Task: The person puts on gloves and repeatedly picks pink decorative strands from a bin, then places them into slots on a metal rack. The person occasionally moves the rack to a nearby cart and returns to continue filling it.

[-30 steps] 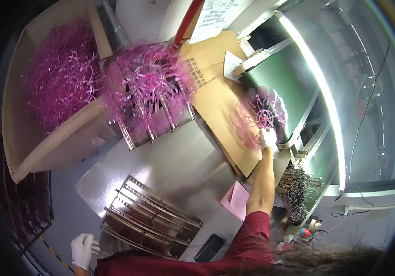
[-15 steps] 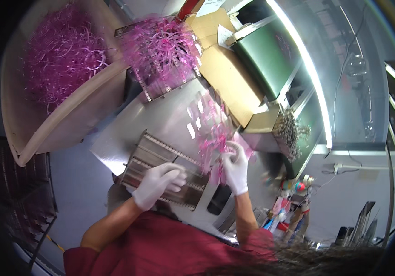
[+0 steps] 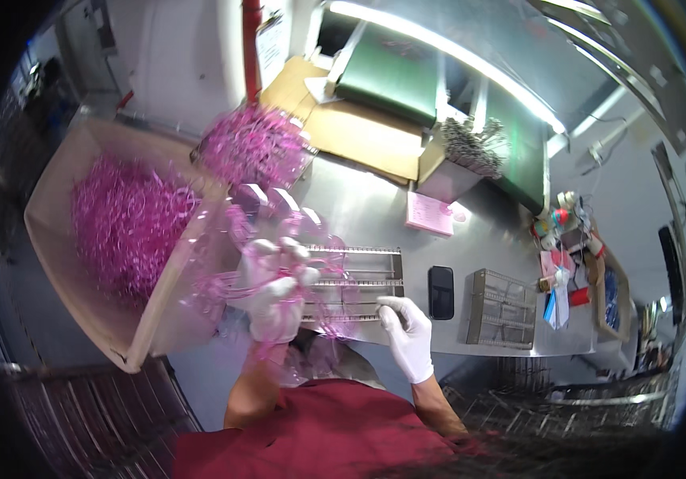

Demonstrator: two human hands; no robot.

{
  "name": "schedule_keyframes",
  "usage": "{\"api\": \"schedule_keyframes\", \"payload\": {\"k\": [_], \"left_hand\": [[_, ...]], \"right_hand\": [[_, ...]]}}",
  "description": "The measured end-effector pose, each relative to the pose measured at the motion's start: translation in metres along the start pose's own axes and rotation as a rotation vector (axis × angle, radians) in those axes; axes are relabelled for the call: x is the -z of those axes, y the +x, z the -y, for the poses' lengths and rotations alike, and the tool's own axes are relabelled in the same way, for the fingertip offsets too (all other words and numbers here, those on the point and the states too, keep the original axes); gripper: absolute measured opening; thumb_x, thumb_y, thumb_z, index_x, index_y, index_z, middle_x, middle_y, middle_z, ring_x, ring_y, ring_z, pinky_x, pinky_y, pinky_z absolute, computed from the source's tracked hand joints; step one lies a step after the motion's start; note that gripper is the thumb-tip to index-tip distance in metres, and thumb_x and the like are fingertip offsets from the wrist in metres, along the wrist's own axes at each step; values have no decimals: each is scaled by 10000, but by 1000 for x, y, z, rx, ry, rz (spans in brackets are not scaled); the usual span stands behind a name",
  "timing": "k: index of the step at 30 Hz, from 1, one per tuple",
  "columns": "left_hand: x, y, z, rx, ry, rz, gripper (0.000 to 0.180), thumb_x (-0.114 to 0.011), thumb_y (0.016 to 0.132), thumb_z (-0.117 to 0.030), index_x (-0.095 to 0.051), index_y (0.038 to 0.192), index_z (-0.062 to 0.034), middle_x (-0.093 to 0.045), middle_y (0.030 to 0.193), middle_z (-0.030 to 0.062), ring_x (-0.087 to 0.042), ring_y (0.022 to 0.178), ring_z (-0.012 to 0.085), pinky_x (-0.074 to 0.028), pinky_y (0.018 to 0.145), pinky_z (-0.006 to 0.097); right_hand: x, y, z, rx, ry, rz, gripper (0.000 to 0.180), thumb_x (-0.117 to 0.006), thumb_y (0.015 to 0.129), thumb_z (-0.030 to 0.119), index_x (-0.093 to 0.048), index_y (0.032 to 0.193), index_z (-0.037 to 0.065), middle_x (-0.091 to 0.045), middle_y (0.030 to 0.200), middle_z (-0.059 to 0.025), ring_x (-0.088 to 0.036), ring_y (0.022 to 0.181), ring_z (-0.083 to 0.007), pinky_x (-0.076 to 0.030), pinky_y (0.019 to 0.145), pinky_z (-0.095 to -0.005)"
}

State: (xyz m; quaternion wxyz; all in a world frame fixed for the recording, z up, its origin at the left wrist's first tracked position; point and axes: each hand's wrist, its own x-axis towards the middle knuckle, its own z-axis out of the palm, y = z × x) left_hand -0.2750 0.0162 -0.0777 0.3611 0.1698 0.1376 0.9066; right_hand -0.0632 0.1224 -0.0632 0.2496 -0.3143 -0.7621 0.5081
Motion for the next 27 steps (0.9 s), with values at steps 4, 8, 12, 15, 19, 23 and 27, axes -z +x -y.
{"api": "schedule_keyframes", "payload": {"k": [4,8,12,15,19,23,27], "left_hand": [[-56,18,-22,-146,-99,203,491,-577,792,96,-547,1211,-159,-509,1229,130,-506,1138,266,-486,826,384],[-86,9,-13,-354,77,412,506,-697,835,32,-570,1274,-185,-490,1224,128,-514,1143,265,-471,743,365],[-92,-6,-28,-413,-4,185,539,-604,800,81,-529,1277,-158,-488,1264,157,-508,1115,294,-517,767,396],[-83,-4,-65,-333,-111,171,499,-576,744,46,-551,1217,-110,-466,1164,140,-459,1020,248,-469,755,341],[-95,-8,-64,-180,-270,198,475,-603,720,37,-604,1180,-79,-448,1075,117,-435,934,221,-451,643,314],[-102,-14,-31,31,-182,353,511,-628,725,43,-631,1212,-114,-468,1072,98,-446,923,239,-477,643,314],[-77,-9,-27,172,-300,410,451,-648,765,13,-627,1192,-132,-471,1128,106,-456,989,249,-498,673,329]], "right_hand": [[-25,-23,-2,-534,1222,510,784,-704,1021,472,-374,1618,83,-672,1324,-238,-681,1161,-372,-528,1056,-533],[-40,-20,59,-201,1513,649,748,-636,1033,537,-368,1578,101,-699,1185,-159,-691,1088,-328,-450,1063,-538],[-37,-4,73,233,589,561,400,-742,973,382,-635,1226,91,-640,870,-84,-670,855,-251,-497,830,-459],[-13,6,84,920,-253,319,195,-817,893,158,-653,816,84,-629,768,-100,-655,753,-215,-539,741,-373],[10,31,57,48,565,262,428,-808,939,378,-668,1175,50,-721,913,-105,-723,903,-203,-575,833,-433],[13,54,69,-202,1473,1088,711,-758,991,390,-449,1528,43,-701,1013,-129,-699,923,-255,-566,831,-459],[46,67,79,1095,-214,575,70,-742,989,148,-692,994,98,-693,911,-69,-667,808,-213,-545,781,-368]]}}
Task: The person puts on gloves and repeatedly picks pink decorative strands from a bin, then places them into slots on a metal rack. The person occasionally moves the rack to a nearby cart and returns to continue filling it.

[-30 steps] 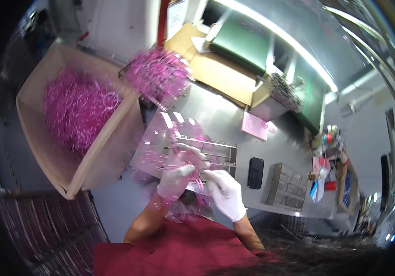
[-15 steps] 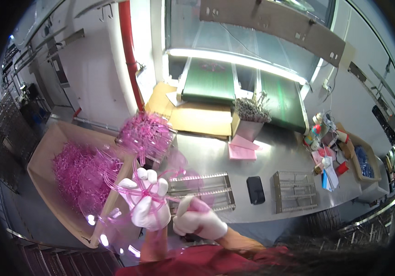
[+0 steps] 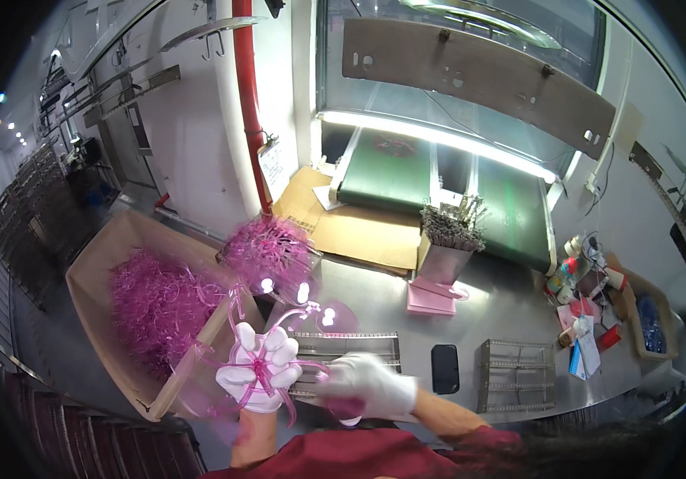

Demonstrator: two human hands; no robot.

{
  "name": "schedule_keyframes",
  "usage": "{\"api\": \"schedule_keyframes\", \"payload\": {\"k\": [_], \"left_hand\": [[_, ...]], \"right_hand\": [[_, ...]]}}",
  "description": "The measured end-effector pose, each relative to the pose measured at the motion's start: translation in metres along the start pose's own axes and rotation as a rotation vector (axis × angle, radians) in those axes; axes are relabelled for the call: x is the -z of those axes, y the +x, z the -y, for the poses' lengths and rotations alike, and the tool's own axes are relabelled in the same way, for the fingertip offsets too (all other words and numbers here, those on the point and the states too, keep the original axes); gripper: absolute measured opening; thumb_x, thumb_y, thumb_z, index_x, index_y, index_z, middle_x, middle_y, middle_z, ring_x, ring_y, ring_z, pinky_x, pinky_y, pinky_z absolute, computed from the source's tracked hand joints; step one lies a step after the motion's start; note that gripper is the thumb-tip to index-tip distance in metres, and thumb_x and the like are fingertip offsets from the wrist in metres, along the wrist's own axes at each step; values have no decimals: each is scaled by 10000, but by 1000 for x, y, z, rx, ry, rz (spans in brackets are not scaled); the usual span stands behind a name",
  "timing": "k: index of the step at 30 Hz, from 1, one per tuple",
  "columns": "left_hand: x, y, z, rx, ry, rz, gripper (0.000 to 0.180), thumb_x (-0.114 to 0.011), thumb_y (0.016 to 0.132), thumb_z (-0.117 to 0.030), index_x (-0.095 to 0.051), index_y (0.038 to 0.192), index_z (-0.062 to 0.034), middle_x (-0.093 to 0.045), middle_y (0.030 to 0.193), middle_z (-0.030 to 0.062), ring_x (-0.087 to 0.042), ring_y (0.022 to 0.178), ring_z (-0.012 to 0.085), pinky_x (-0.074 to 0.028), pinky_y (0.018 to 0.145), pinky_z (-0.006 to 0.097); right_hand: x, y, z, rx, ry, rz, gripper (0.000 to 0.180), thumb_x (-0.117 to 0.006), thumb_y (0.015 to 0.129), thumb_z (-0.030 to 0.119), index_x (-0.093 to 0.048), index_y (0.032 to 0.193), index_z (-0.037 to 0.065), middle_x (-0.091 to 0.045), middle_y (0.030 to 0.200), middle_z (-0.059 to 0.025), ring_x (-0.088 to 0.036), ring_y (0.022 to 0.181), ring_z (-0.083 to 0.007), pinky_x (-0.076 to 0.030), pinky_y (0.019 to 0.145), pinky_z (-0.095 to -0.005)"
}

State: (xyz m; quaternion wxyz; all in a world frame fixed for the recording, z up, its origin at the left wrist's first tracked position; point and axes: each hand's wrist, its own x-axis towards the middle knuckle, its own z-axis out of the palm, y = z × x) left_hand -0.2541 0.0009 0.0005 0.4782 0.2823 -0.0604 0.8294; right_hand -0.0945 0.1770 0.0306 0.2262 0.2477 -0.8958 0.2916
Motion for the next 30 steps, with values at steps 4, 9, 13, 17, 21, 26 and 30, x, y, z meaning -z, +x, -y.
{"api": "schedule_keyframes", "payload": {"k": [4,9,13,17,21,26,30], "left_hand": [[14,1,-18,140,42,204,285,-680,834,-31,-575,1078,-137,-467,1124,109,-471,961,253,-469,672,309],[13,1,16,504,-1,220,309,-671,949,-378,-560,1021,-99,-463,1040,137,-451,878,260,-383,625,343],[17,-13,5,609,15,98,398,-752,847,-434,-578,870,-76,-474,998,161,-424,812,287,-343,599,361],[13,6,-8,677,-15,106,377,-817,750,-315,-551,816,-56,-498,952,140,-430,776,235,-311,573,327],[20,31,3,1337,387,225,173,-668,853,-169,-554,895,-45,-486,821,45,-441,676,168,-351,602,313],[18,6,-19,1176,636,335,301,-745,916,-271,-586,998,-28,-540,975,78,-513,822,195,-441,741,331],[23,12,-7,1132,429,335,331,-754,808,-174,-525,1007,-42,-526,916,12,-494,755,125,-402,688,259]], "right_hand": [[45,-37,-10,-568,185,-178,294,-902,787,13,-703,1000,50,-726,1013,-113,-693,924,-148,-545,774,-313],[62,-17,-26,-588,1271,91,450,-886,894,230,-674,1235,27,-730,1044,-66,-693,958,-139,-573,813,-306],[68,-7,-8,92,132,348,367,-824,863,188,-656,1169,72,-661,886,-91,-684,874,-299,-556,773,-442],[112,-21,2,-43,-63,53,264,-794,841,192,-667,1032,61,-641,860,-142,-666,824,-356,-552,722,-451],[115,6,-13,-409,460,182,386,-857,823,136,-624,1110,22,-698,839,-110,-710,747,-274,-569,684,-352],[92,25,20,-218,726,354,356,-812,891,87,-629,1196,68,-697,893,-56,-669,813,-145,-549,733,-304],[91,14,45,70,-527,651,366,-755,776,240,-660,1103,105,-673,898,-88,-700,838,-285,-562,699,-437]]}}
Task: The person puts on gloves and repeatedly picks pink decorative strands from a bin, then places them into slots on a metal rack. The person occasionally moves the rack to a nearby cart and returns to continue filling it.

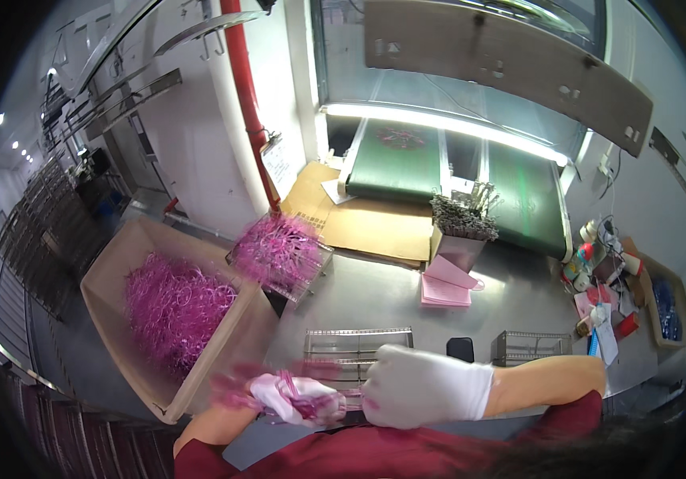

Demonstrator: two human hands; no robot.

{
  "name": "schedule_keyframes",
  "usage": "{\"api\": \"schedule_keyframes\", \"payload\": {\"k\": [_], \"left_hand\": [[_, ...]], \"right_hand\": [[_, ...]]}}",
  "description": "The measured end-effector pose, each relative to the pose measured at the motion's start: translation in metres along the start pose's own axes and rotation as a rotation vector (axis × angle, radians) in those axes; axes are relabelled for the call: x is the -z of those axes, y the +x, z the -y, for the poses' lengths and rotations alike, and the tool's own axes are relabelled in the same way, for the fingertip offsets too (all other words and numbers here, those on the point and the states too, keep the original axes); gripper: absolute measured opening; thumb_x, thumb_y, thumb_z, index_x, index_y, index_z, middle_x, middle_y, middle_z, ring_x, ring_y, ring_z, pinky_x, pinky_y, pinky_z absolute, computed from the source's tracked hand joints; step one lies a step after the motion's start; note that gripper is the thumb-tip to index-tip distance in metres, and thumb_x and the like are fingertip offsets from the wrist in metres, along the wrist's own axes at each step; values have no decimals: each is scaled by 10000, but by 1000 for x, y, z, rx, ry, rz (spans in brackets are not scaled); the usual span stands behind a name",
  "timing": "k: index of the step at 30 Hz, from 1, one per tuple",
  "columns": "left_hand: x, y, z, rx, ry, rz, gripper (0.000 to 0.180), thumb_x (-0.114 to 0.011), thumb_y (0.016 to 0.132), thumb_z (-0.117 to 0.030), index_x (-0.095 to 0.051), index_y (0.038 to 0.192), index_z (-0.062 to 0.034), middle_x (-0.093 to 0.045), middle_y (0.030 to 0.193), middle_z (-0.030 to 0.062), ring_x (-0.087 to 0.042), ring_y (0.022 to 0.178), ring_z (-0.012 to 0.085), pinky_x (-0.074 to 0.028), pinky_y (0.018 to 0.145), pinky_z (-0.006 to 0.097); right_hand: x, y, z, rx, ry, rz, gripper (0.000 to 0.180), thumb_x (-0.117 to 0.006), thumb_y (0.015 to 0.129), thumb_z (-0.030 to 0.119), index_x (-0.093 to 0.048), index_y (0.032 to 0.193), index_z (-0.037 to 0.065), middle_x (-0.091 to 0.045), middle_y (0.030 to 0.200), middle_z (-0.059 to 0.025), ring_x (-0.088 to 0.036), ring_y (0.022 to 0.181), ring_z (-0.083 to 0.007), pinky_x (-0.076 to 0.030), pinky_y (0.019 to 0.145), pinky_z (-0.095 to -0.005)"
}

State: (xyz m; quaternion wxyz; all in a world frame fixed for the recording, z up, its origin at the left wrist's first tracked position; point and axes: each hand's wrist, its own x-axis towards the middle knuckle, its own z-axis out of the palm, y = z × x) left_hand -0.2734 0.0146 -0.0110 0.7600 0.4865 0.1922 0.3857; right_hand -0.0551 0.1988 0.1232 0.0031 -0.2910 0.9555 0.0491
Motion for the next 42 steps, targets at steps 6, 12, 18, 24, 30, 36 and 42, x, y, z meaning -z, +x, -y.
{"api": "schedule_keyframes", "payload": {"k": [6,12,18,24,30,36,42], "left_hand": [[3,-5,-15,303,445,-316,498,-723,749,-167,-592,1204,-12,-587,964,16,-529,830,115,-483,757,288],[4,10,-28,384,846,-200,549,-844,771,-239,-663,1244,-27,-747,1096,152,-698,946,255,-546,850,403],[21,40,-5,426,665,17,636,-708,707,-101,-614,1324,24,-695,1141,168,-667,1060,261,-537,913,399],[13,-17,-19,-1045,934,-1144,372,-666,876,-59,-546,1223,-114,-570,1231,115,-625,939,231,-558,916,464],[-40,13,-84,-1757,1785,-1247,601,-710,924,-161,-438,1455,-235,-453,1511,135,-556,1281,354,-471,1162,625],[-26,0,-51,-1633,2116,-1057,728,-795,910,-288,-409,1521,-371,-324,1639,120,-362,1511,406,-344,1253,687],[-34,-73,-95,-751,1923,-1989,1066,-904,825,-308,-278,1631,2,-342,1648,244,-477,1449,359,-393,1237,452]], "right_hand": [[10,4,-53,-243,719,-389,558,-893,760,391,-634,1088,21,-700,942,-172,-705,897,-408,-572,782,-468],[13,42,-32,-50,978,193,493,-834,808,306,-643,1185,51,-739,917,-193,-729,849,-399,-569,784,-480],[6,10,37,195,-438,-177,164,-671,867,196,-598,764,91,-678,782,-83,-718,753,-245,-545,605,-397],[-104,15,-7,-617,1404,-562,262,-787,928,199,-654,1119,77,-738,1063,-85,-738,977,-272,-589,901,-411],[-139,82,42,-2,2896,-676,449,-754,1009,364,-576,1327,101,-670,1185,-139,-677,1083,-289,-566,954,-475],[-110,64,42,354,2910,-635,527,-741,1013,339,-531,1424,85,-686,1196,-136,-694,1078,-314,-556,987,-505],[-64,54,24,-329,402,-758,738,-860,662,101,-628,1362,60,-754,1162,-156,-748,1023,-353,-612,905,-457]]}}
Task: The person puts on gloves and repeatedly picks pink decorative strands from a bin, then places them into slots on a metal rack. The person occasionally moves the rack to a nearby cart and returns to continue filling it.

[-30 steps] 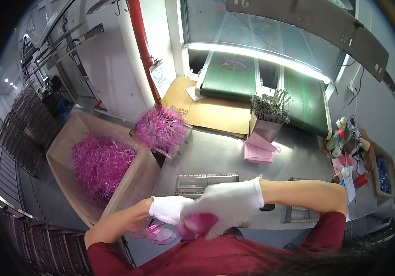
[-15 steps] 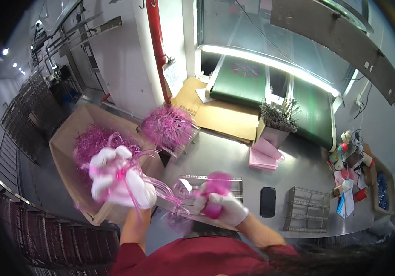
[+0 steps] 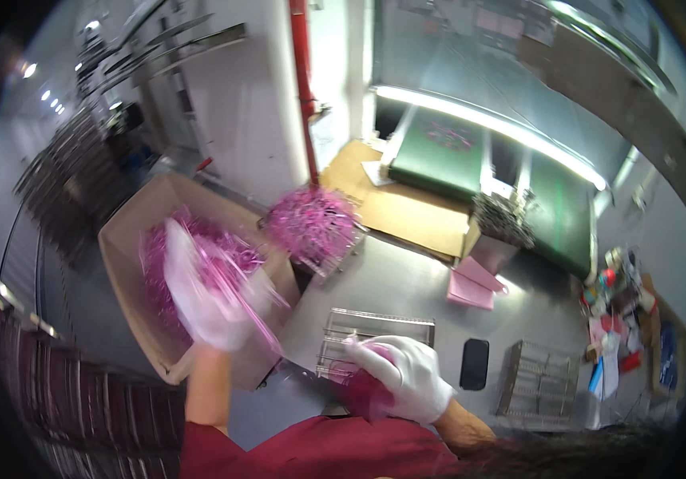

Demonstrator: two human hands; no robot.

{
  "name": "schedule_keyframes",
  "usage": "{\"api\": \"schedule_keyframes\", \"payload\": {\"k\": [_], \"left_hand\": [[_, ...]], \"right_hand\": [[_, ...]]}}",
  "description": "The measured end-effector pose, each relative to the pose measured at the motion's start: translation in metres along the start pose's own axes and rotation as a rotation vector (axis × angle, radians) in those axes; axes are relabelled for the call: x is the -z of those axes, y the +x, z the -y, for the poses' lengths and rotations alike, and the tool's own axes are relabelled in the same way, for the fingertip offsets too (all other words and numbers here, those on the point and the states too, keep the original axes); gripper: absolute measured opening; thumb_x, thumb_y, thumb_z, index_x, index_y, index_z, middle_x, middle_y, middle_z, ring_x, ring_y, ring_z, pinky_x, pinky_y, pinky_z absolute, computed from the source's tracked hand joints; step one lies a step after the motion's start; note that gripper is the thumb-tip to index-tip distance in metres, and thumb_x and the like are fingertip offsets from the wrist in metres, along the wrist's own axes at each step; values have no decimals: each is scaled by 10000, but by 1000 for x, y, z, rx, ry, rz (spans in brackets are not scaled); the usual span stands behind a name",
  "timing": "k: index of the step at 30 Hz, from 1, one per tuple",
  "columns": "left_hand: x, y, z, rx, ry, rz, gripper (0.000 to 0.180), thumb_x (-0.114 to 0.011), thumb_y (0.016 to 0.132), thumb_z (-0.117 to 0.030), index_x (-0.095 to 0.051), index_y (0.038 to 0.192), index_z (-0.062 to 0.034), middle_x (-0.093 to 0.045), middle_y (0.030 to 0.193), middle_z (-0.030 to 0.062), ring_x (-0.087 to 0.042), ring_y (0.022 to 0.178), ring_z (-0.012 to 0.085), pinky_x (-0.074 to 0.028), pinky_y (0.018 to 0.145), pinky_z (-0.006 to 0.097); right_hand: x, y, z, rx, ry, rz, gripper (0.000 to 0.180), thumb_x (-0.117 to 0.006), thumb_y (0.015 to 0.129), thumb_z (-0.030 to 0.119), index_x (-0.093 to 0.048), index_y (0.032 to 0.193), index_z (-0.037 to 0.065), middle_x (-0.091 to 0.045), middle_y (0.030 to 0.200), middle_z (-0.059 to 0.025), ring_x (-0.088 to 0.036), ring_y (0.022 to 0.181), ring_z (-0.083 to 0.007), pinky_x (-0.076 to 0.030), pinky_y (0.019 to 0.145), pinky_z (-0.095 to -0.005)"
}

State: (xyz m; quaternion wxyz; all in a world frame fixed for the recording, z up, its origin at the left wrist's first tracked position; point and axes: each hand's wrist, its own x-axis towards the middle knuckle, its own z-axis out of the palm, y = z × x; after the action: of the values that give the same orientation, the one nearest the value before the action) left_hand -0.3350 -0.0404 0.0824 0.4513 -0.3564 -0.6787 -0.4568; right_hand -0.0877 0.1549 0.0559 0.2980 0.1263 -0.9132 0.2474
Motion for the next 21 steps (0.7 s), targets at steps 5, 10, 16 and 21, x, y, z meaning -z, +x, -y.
{"api": "schedule_keyframes", "payload": {"k": [5,10,16,21], "left_hand": [[18,-9,62,269,325,372,1228,-885,831,-238,-56,1683,70,-121,1775,271,-178,1646,357,-160,1338,418],[21,-68,-62,299,-414,1357,1288,-918,777,-501,-179,1636,111,-307,1646,389,-392,1528,465,-395,1227,456],[11,-125,-45,430,-686,1115,1092,-871,868,-409,-243,1628,59,-518,1496,351,-597,1357,413,-496,1111,424],[-36,-133,-12,738,-1131,1580,582,-815,870,-110,-600,1404,-23,-743,1210,104,-707,1054,181,-560,982,345]], "right_hand": [[-48,-47,-32,-629,450,51,583,-929,806,148,-600,1278,56,-745,1123,-179,-767,1058,-300,-599,915,-385],[-83,-17,-28,-376,95,548,526,-808,842,199,-563,1282,44,-740,1037,-215,-729,974,-432,-590,821,-515],[-59,21,2,-238,-264,327,551,-847,763,236,-574,1204,50,-614,1096,-142,-654,986,-363,-580,773,-469],[-46,40,-14,-15,-107,492,197,-760,808,134,-668,976,89,-566,994,-110,-618,935,-339,-551,751,-457]]}}
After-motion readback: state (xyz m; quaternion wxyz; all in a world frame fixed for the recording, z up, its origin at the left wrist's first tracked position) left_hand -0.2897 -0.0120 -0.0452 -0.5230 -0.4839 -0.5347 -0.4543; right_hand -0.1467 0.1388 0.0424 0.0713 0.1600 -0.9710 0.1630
